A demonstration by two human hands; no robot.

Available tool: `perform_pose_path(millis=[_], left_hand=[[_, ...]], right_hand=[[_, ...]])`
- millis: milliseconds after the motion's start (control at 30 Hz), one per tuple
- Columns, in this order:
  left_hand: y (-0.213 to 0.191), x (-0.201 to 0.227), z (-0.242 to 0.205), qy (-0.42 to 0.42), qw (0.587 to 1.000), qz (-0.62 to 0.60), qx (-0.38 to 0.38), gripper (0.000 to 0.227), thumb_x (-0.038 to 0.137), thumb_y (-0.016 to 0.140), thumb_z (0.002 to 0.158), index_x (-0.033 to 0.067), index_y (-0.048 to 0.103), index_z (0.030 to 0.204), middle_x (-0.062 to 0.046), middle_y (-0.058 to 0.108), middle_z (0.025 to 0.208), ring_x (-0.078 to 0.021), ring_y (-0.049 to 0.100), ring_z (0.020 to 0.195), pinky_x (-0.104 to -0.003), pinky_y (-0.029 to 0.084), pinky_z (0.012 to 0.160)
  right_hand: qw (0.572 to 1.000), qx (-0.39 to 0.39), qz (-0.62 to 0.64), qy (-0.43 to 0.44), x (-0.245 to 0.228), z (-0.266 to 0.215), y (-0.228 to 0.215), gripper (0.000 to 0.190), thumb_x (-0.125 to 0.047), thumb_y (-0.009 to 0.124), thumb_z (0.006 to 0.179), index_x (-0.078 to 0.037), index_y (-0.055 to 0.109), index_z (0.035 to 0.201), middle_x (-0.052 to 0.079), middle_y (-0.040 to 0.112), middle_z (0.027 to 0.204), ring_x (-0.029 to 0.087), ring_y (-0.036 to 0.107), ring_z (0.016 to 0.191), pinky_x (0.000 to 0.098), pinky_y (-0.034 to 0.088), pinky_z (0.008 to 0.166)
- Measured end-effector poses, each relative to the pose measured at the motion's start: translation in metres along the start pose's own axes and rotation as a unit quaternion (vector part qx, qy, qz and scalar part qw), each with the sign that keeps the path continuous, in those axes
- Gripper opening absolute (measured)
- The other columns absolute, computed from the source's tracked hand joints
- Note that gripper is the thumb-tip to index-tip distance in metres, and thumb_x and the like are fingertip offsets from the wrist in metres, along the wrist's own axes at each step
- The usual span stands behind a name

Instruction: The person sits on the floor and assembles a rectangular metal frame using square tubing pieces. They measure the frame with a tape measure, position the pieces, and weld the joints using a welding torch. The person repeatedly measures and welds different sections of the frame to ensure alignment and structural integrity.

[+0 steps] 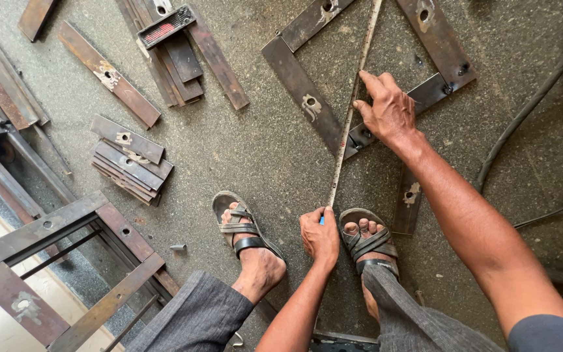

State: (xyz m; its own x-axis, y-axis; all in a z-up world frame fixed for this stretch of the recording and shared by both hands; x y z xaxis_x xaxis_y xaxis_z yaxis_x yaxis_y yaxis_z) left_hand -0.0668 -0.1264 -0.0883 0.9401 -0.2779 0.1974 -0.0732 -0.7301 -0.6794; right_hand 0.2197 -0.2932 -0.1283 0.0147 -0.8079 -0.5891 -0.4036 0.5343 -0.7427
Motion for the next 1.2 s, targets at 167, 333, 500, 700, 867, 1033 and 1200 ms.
perform_pose_path(millis=[167, 333, 500, 700, 867, 1033, 1200], left_hand=[[0.0026, -0.004, 0.0044, 0.012, 1.0, -0.005, 0.005, 0.035, 0.041, 0.068, 0.088, 0.012, 0.079, 0.103, -0.007, 0.064, 0.107, -0.0254, 0.065, 0.1, -0.041, 0.05, 0.087], [0.0012, -0.0041, 0.0083, 0.029, 0.999, -0.008, 0.013, 0.035, 0.04, 0.069, 0.088, 0.0109, 0.08, 0.103, -0.01, 0.064, 0.106, -0.0279, 0.065, 0.101, -0.042, 0.05, 0.088], [-0.0009, -0.0025, 0.0079, 0.039, 0.999, -0.008, 0.017, 0.035, 0.04, 0.068, 0.088, 0.0107, 0.08, 0.104, -0.01, 0.065, 0.105, -0.0284, 0.065, 0.1, -0.042, 0.051, 0.088], [-0.0014, -0.0014, 0.0075, 0.037, 0.999, -0.006, 0.012, 0.036, 0.04, 0.068, 0.088, 0.0103, 0.08, 0.104, -0.011, 0.065, 0.106, -0.0282, 0.066, 0.1, -0.043, 0.051, 0.087], [-0.0033, 0.0008, 0.0072, 0.048, 0.999, -0.008, 0.009, 0.037, 0.04, 0.067, 0.089, 0.0089, 0.079, 0.105, -0.011, 0.066, 0.107, -0.0282, 0.066, 0.1, -0.042, 0.051, 0.088], [-0.0036, 0.0019, 0.0067, 0.033, 0.999, 0.003, -0.001, 0.037, 0.04, 0.067, 0.089, 0.0094, 0.079, 0.106, -0.01, 0.065, 0.107, -0.0273, 0.065, 0.101, -0.042, 0.05, 0.088], [-0.0007, 0.0018, 0.006, 0.021, 1.0, 0.007, -0.008, 0.037, 0.041, 0.067, 0.089, 0.0105, 0.079, 0.106, -0.01, 0.064, 0.104, -0.0262, 0.064, 0.099, -0.041, 0.05, 0.087]], right_hand=[[1.0, 0.007, -0.003, -0.005, -0.0014, -0.0023, -0.0028, 0.066, -0.019, 0.083, 0.088, -0.008, 0.057, 0.148, 0.015, 0.064, 0.112, 0.027, 0.07, 0.089, 0.0407, 0.059, 0.075], [1.0, 0.007, 0.002, -0.004, -0.0026, -0.0023, -0.0037, 0.067, -0.02, 0.083, 0.088, -0.009, 0.057, 0.149, 0.015, 0.064, 0.112, 0.028, 0.07, 0.09, 0.0409, 0.059, 0.075], [1.0, 0.008, 0.001, -0.005, -0.0029, -0.0012, -0.0035, 0.067, -0.02, 0.083, 0.089, -0.009, 0.057, 0.149, 0.015, 0.064, 0.112, 0.03, 0.07, 0.09, 0.0425, 0.058, 0.076], [1.0, 0.016, 0.001, -0.012, -0.0035, -0.0016, -0.0051, 0.066, -0.019, 0.084, 0.088, -0.008, 0.058, 0.147, 0.016, 0.064, 0.113, 0.031, 0.07, 0.09, 0.0434, 0.058, 0.076], [1.0, 0.016, 0.005, -0.013, -0.0033, -0.0029, -0.0042, 0.066, -0.019, 0.084, 0.088, -0.008, 0.058, 0.148, 0.015, 0.064, 0.112, 0.029, 0.07, 0.09, 0.0421, 0.058, 0.076], [1.0, 0.01, 0.002, -0.006, -0.0016, -0.0012, -0.0029, 0.066, -0.02, 0.084, 0.089, -0.008, 0.058, 0.148, 0.014, 0.064, 0.11, 0.027, 0.069, 0.088, 0.0409, 0.059, 0.075], [1.0, 0.012, 0.003, -0.008, -0.002, -0.0023, -0.0055, 0.065, -0.019, 0.084, 0.089, -0.009, 0.058, 0.148, 0.014, 0.064, 0.108, 0.027, 0.069, 0.088, 0.0412, 0.058, 0.075]])
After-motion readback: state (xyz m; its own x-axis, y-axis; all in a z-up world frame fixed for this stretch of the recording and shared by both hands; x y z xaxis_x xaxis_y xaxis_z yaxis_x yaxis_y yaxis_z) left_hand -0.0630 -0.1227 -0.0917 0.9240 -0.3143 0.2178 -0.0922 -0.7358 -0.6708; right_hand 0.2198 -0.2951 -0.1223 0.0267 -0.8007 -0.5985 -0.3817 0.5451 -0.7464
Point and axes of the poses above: each hand's wrist, its own z-axis towards the middle knuckle, its own y-axis out of the palm, x = y × z, the point moved 8 cm from there along z, towards the middle knuckle
